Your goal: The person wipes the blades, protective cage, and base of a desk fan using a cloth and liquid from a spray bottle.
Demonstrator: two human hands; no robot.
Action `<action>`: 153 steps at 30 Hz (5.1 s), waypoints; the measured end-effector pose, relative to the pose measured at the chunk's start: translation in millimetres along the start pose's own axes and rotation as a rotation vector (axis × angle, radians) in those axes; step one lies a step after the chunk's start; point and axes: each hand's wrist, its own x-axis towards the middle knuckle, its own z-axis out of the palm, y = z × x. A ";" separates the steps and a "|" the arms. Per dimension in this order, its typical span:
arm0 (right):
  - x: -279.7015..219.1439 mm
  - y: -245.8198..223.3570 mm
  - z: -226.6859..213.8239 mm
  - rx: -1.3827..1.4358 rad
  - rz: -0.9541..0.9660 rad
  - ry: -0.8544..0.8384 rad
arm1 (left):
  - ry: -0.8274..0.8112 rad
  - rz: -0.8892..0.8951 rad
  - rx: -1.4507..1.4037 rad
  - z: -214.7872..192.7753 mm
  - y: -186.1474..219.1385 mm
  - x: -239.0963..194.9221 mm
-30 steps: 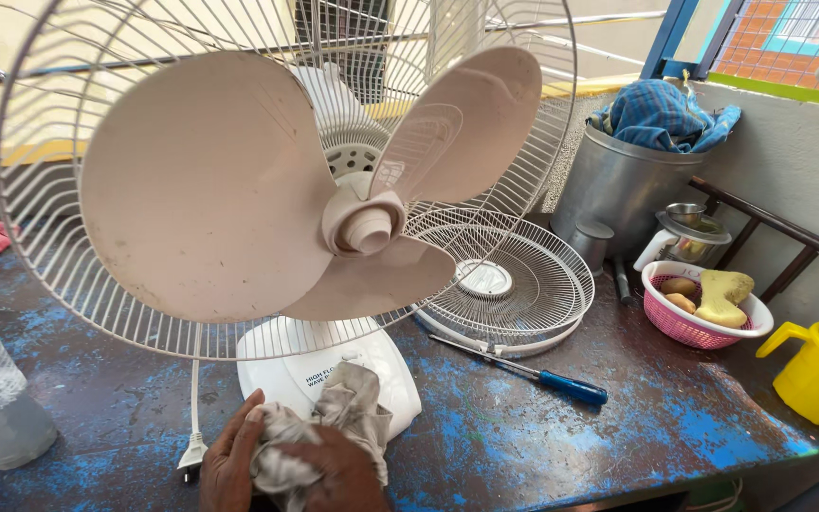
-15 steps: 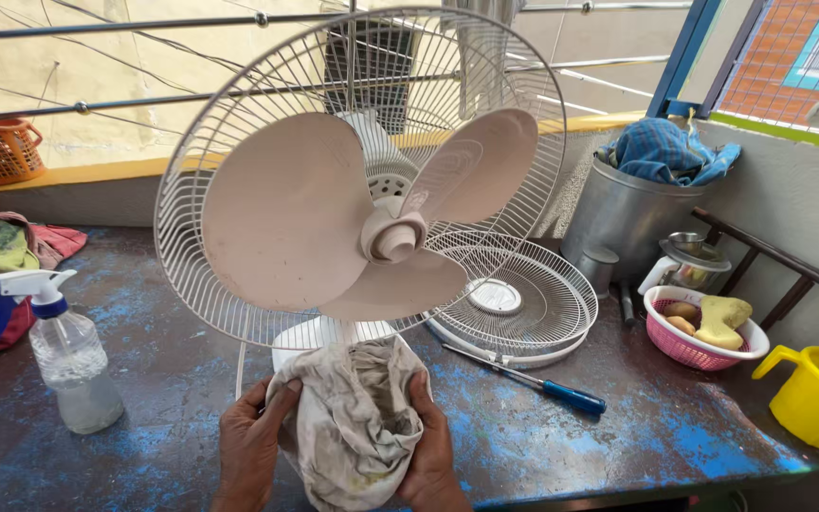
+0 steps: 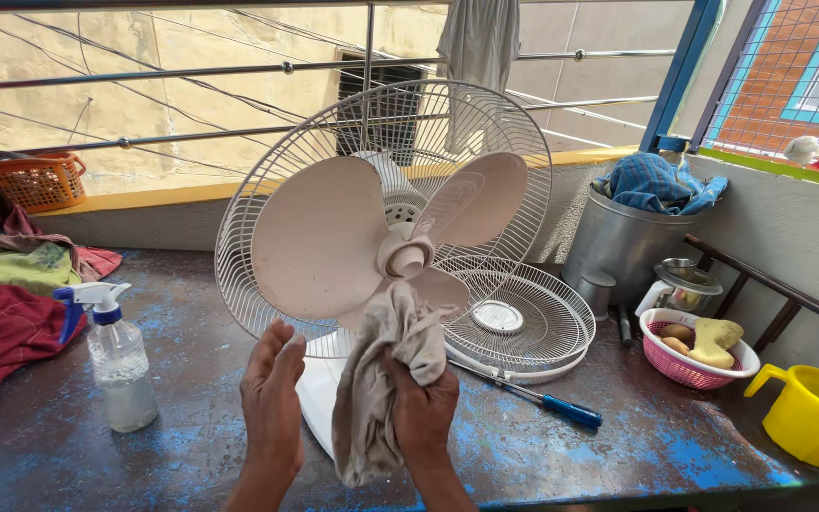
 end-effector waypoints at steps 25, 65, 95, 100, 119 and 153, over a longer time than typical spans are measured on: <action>70.4 -66.7 67.9 -0.648 -0.553 -0.468 | -0.347 0.000 -0.351 17.4 75.5 19.6; 105.5 -130.1 49.0 -0.633 -0.012 -0.239 | -0.485 -0.206 0.378 -39.8 114.2 18.0; 123.4 -143.0 79.3 -0.935 -0.894 -0.070 | -0.426 0.298 -0.650 9.3 123.4 42.4; 152.0 -119.6 76.4 -1.064 -0.682 -0.026 | -0.420 0.500 -0.452 28.6 115.7 73.3; 176.3 -99.1 81.8 -1.008 -0.830 0.019 | -0.447 0.505 0.117 84.6 152.8 91.4; 195.0 -133.7 90.4 -0.953 -0.987 -0.269 | -0.849 -0.019 -0.093 99.4 159.4 160.6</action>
